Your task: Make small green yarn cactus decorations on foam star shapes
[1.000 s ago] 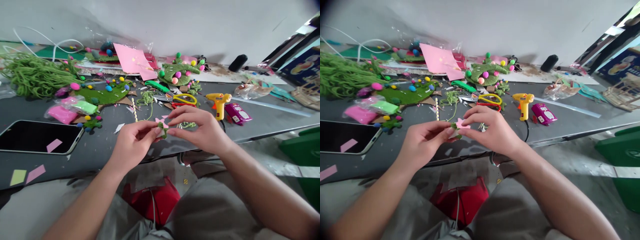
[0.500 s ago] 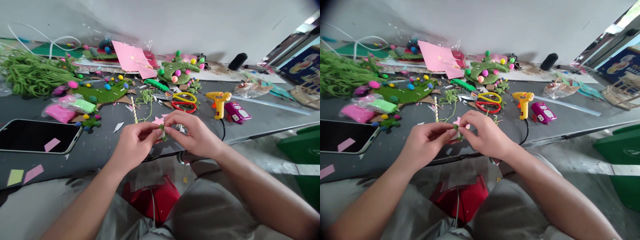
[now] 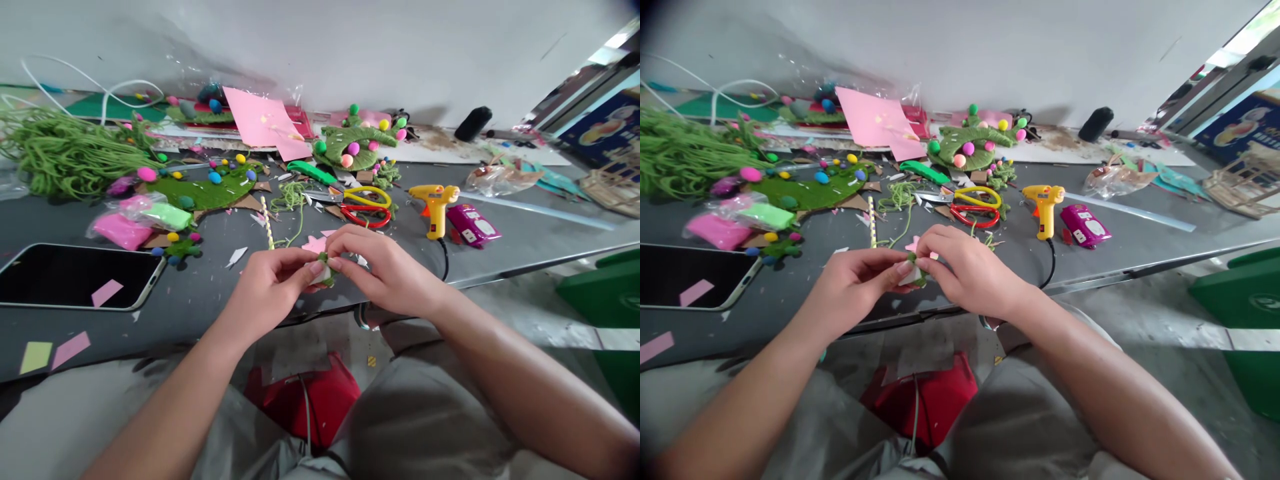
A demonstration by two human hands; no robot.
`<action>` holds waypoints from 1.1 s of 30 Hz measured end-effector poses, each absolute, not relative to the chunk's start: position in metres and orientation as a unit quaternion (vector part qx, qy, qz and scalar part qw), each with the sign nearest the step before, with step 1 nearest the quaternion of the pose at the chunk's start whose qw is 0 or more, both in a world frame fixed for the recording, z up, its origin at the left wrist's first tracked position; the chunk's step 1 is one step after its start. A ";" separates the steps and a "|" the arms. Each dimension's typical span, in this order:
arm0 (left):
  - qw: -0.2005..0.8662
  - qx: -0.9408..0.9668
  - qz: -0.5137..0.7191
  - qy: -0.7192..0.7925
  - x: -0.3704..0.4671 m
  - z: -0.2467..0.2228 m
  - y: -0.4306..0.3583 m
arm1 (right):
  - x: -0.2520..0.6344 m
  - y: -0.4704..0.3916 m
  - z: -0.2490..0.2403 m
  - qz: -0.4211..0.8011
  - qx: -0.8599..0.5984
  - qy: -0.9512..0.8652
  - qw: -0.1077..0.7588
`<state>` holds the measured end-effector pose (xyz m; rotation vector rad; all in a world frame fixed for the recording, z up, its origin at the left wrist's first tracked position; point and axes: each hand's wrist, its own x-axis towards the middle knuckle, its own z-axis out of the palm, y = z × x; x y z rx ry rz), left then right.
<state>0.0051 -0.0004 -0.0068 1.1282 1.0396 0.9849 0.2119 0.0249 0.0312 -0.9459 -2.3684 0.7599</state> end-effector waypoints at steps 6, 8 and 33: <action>0.609 0.478 0.430 0.464 0.006 -0.007 0.000 | 0.211 0.022 0.026 0.183 -0.352 -0.890 0.224; 0.611 0.471 0.435 0.465 0.007 -0.007 0.000 | 0.210 0.020 0.023 0.148 -0.359 -0.895 0.220; 0.496 0.535 0.451 0.514 0.004 -0.002 0.000 | 0.275 0.054 0.009 0.235 -0.499 -0.745 0.374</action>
